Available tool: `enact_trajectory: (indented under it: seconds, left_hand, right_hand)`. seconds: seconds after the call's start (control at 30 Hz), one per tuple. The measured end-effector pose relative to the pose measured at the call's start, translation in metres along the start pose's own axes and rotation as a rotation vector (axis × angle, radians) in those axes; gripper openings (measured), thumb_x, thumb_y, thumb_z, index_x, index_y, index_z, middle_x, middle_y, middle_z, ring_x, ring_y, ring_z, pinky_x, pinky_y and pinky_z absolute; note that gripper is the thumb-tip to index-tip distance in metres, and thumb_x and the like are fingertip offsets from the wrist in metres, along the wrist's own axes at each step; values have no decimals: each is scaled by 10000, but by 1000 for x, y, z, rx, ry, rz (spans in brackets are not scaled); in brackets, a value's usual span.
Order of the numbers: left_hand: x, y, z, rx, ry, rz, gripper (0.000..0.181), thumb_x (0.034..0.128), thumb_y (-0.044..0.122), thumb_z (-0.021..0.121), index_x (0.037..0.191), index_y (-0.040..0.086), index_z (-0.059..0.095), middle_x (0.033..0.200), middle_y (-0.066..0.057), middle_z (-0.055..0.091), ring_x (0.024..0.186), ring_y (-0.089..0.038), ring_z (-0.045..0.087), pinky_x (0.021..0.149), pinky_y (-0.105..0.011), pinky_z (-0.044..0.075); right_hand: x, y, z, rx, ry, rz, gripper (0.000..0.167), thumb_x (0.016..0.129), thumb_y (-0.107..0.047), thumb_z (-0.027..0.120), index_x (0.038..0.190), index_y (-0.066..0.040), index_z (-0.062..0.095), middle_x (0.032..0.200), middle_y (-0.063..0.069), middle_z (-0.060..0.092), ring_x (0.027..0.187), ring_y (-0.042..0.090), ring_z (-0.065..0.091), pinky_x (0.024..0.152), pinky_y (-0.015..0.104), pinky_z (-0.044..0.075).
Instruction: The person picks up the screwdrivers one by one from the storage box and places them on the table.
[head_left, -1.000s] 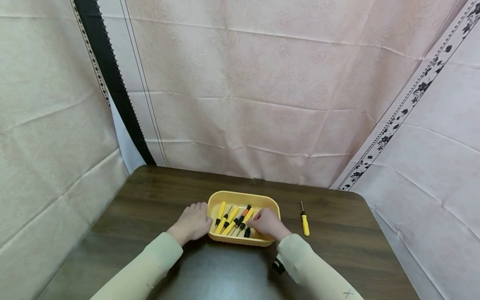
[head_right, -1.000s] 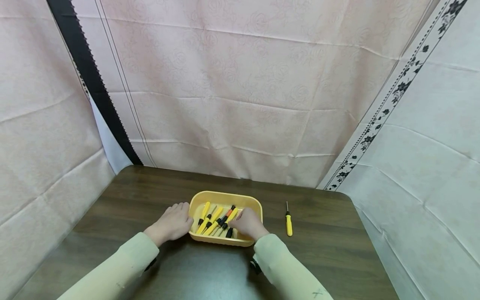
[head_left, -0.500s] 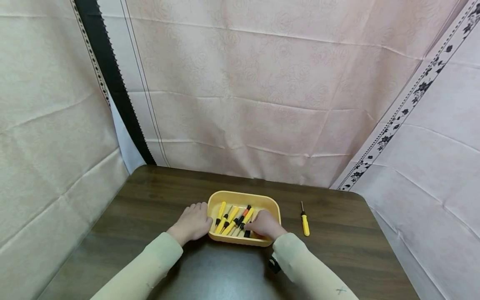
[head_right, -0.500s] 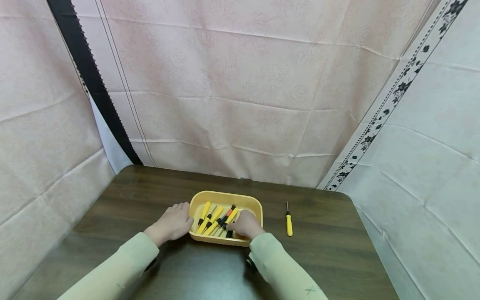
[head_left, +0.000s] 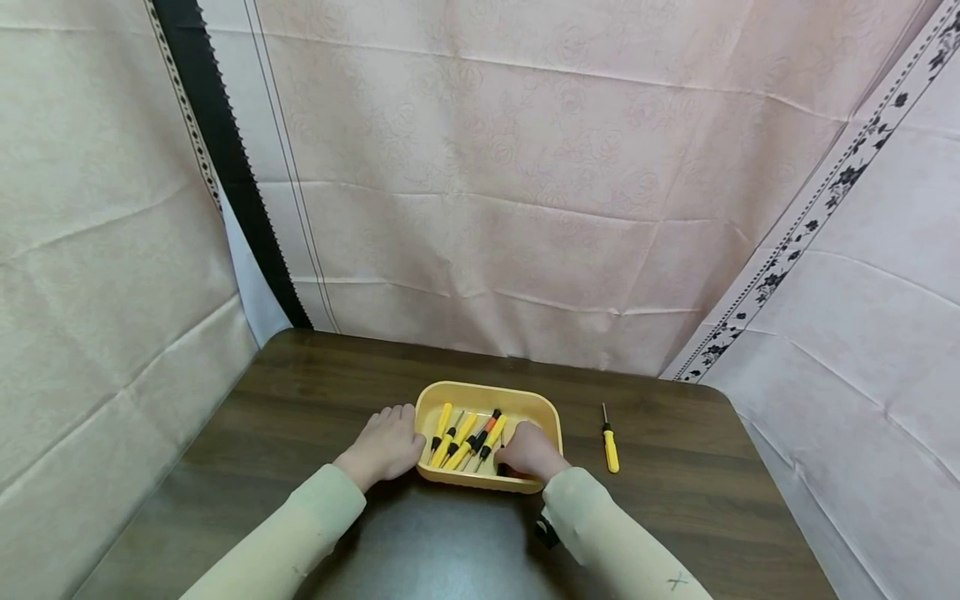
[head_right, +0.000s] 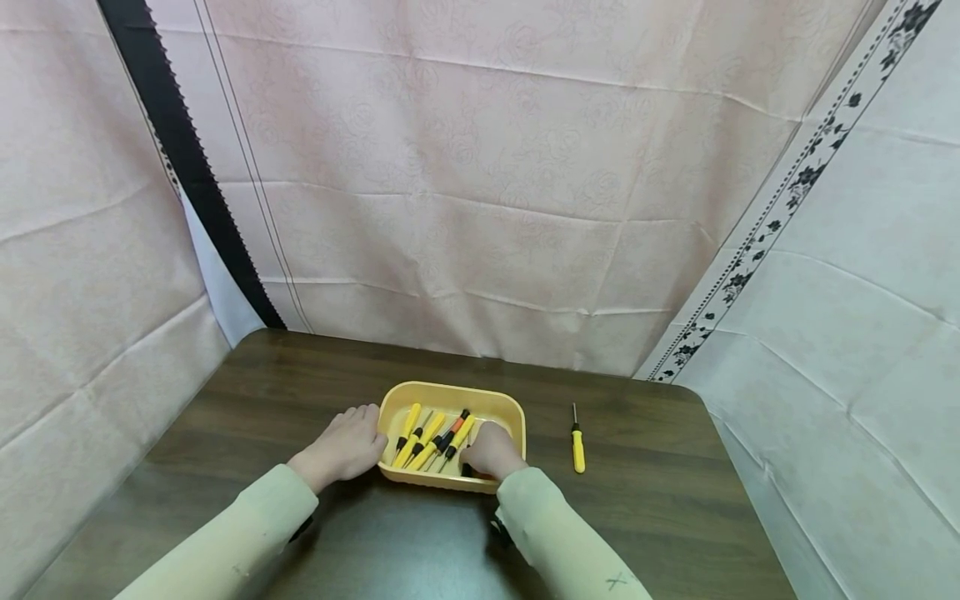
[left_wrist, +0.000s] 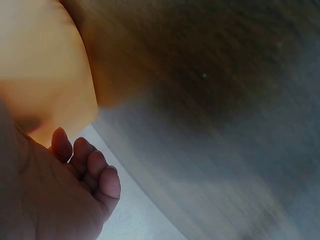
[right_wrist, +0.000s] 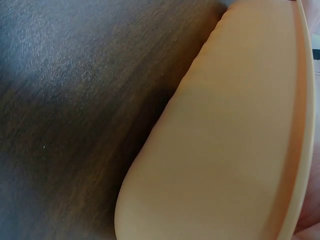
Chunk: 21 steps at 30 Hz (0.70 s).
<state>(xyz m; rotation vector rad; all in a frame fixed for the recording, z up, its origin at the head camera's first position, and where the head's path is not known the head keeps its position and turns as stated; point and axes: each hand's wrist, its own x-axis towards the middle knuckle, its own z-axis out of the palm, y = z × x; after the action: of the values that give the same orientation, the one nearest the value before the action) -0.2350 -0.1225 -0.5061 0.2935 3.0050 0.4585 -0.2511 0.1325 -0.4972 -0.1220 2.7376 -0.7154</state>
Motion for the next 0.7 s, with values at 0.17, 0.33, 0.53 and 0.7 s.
enact_trajectory:
  seconds: [0.17,0.33,0.53,0.7]
  left_hand:
    - [-1,1,-1,-1,1,2,410,949,319,415,1205,5,484,1043,-92,526,933,-244,465,906,-457,373]
    - [-2,1,-2,-8,-6,-2,437,952,320,415,1238,-5,478,1079,-104,533,961,-250,474,923,-464,371]
    - [-2,1,-1,-9,0,-3,440,953,317,418,1249,-3,476,1096,-110,536,978,-255,478,934,-464,367]
    - [-3,2,-2,-13,0,4,444,954,319,423,1251,-6,474,1092,-107,536,973,-253,476,934,-460,367]
  right_hand:
    - [0,2,0,16,-13,25,196,789,-185,719,698,-66,593,624,56,541,499,177,505,502,293,394]
    - [-2,2,-4,21,-19,39,217,815,-187,693,690,-65,563,608,58,529,467,167,486,480,284,384]
    - [-5,0,-13,83,-18,36,358,856,-202,655,541,-140,498,481,-15,462,403,125,437,407,257,346]
    - [-12,-5,-28,145,-10,-7,445,872,-206,641,471,-148,456,429,-50,406,382,100,385,388,246,301]
